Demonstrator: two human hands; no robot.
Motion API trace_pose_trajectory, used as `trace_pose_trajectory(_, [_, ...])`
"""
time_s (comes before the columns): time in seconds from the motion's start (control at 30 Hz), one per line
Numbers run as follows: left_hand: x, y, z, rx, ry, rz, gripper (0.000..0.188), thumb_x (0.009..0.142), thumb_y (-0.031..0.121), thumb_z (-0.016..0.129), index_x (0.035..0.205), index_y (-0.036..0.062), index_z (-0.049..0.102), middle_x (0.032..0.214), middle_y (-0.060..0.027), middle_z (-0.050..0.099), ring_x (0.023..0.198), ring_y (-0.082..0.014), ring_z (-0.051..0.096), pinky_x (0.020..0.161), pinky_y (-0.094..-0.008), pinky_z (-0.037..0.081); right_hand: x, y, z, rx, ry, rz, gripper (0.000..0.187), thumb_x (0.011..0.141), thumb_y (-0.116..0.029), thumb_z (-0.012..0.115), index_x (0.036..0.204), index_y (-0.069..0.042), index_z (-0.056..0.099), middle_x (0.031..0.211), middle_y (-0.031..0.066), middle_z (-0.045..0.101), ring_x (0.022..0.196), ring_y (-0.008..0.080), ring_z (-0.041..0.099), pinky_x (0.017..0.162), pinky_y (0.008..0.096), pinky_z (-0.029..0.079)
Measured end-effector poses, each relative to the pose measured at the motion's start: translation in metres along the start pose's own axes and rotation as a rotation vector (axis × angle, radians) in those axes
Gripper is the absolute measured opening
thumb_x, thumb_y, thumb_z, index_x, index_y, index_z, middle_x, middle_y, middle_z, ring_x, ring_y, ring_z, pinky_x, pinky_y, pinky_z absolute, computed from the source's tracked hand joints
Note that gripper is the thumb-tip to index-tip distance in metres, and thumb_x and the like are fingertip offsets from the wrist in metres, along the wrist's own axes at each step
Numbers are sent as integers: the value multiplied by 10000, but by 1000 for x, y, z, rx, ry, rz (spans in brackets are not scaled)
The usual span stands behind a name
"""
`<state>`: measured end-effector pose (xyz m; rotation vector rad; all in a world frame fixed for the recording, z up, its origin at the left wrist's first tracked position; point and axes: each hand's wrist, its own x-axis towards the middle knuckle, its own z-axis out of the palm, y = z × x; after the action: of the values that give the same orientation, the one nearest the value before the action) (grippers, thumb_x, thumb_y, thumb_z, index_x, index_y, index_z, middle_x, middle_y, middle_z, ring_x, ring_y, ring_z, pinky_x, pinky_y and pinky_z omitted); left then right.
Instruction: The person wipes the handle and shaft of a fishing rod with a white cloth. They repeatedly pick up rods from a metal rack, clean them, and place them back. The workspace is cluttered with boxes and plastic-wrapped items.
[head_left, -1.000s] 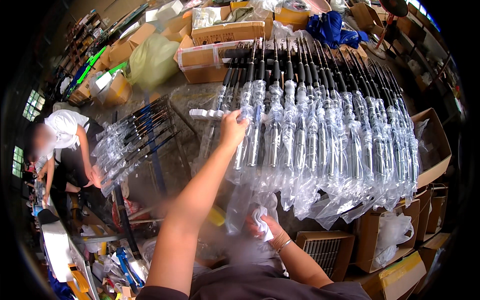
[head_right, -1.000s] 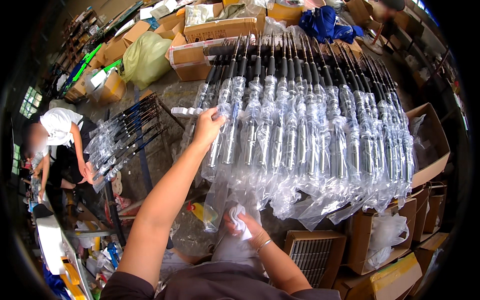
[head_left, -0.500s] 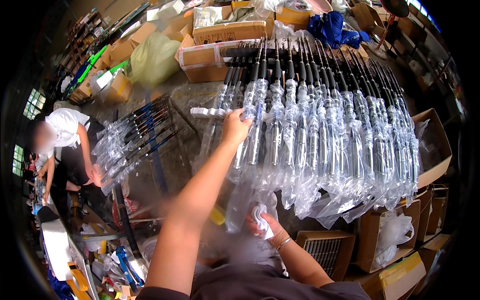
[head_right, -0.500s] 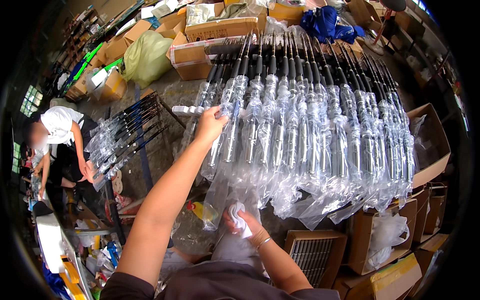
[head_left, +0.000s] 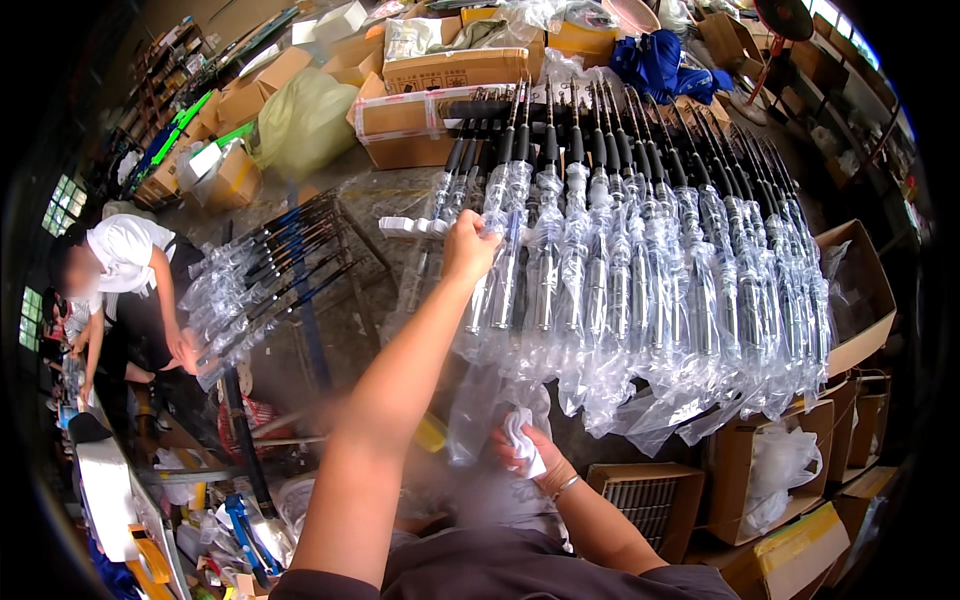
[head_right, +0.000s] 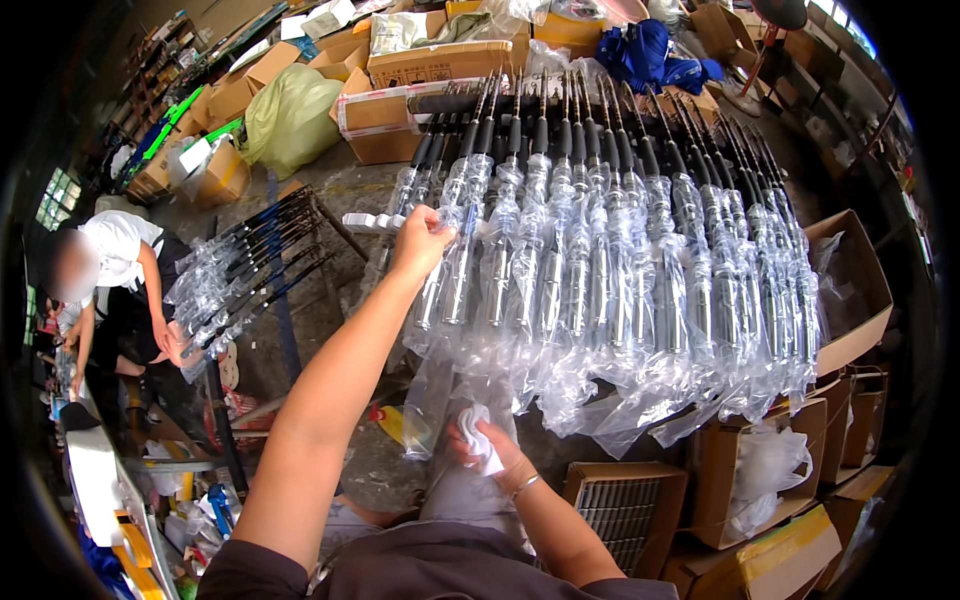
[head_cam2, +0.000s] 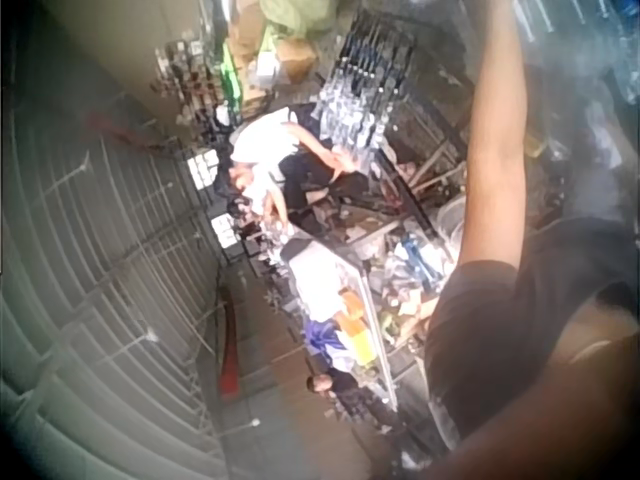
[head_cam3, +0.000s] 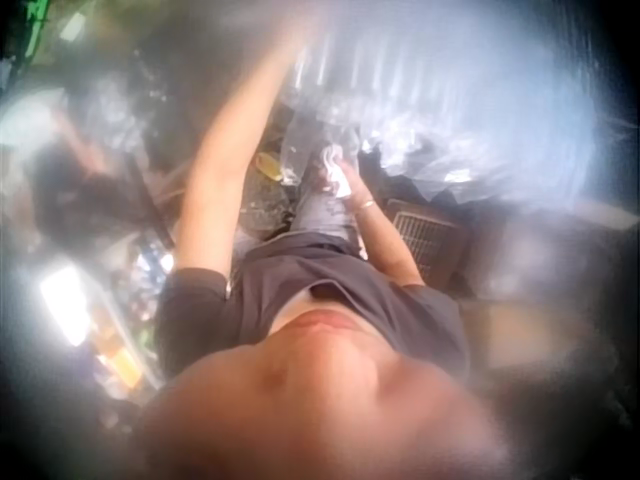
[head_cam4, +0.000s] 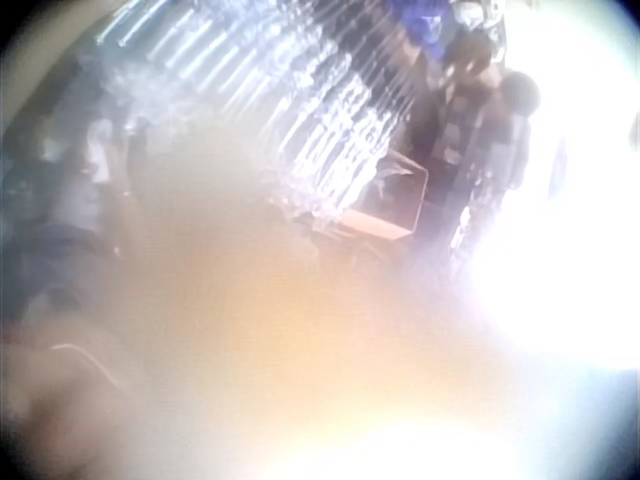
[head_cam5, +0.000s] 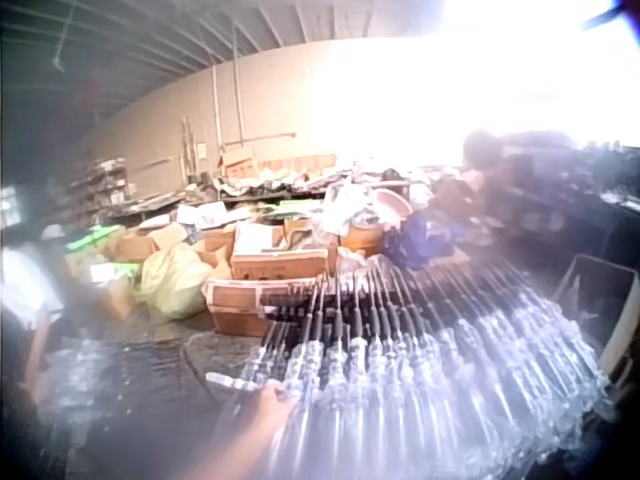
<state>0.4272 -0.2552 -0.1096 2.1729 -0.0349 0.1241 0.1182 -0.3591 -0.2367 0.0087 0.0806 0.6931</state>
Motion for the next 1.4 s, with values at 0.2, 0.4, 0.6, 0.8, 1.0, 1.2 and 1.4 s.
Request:
trace_pose_trajectory(0.2, [-6, 14, -4, 40, 16, -7, 305, 736, 178, 795, 934, 28, 619, 880, -159, 669, 833, -312, 659, 740, -398, 511, -1, 0, 7, -28, 33, 0, 375, 922, -398, 622, 1098, -84, 516, 964, 60, 469, 715, 124, 473, 500, 224, 359])
trace_pose_trajectory(0.4, [-4, 3, -1, 64, 33, 3, 331, 737, 218, 800, 970, 27, 663, 939, -170, 659, 919, -330, 633, 815, -409, 500, 0, -1, 2, -59, 23, 58, 423, 908, -424, 635, 1074, -55, 513, 925, 45, 487, 709, 111, 465, 509, 230, 365])
trace_pose_trajectory(0.6, [-31, 6, -12, 49, 122, 92, 477, 784, 248, 772, 1140, 3, 571, 1104, -179, 566, 1010, -311, 582, 858, -382, 487, 5, 3, 15, -57, 141, 0, 453, 900, -431, 646, 1093, -40, 523, 867, 56, 508, 660, 115, 463, 543, 217, 391])
trace_pose_trajectory(0.8, [-99, 3, -88, -20, 134, 333, 415, 840, 79, 698, 1219, 23, 538, 1175, -117, 526, 1056, -231, 566, 858, -332, 492, 3, 4, 32, -588, 214, 37, 330, 927, -294, 643, 1118, -45, 541, 844, 50, 583, 666, 117, 550, 546, 233, 444])
trace_pose_trajectory(1.0, [-239, -82, -232, 357, 209, 250, 386, 840, 36, 624, 1219, 19, 550, 1258, -139, 508, 1100, -268, 543, 902, -349, 463, -31, -7, 111, -816, 239, 12, 284, 881, -157, 686, 1126, -44, 597, 898, 36, 611, 773, 130, 615, 682, 245, 526])
trace_pose_trajectory(1.2, [-373, -194, -297, 618, 48, 44, 462, 818, 62, 627, 1242, -44, 476, 1218, -244, 472, 1131, -446, 457, 992, -509, 360, -35, -99, 203, -1304, 84, -437, 285, 815, -150, 738, 1066, -43, 659, 1164, 57, 564, 959, 137, 590, 863, 266, 510])
trace_pose_trajectory(1.4, [-418, -234, -272, 644, -74, -186, 452, 770, 61, 622, 1193, -35, 494, 1162, -235, 486, 1125, -436, 440, 998, -521, 332, 45, -206, 278, -2154, 139, -696, 193, 877, -164, 681, 1035, -59, 647, 930, 51, 637, 778, 129, 592, 692, 286, 522])
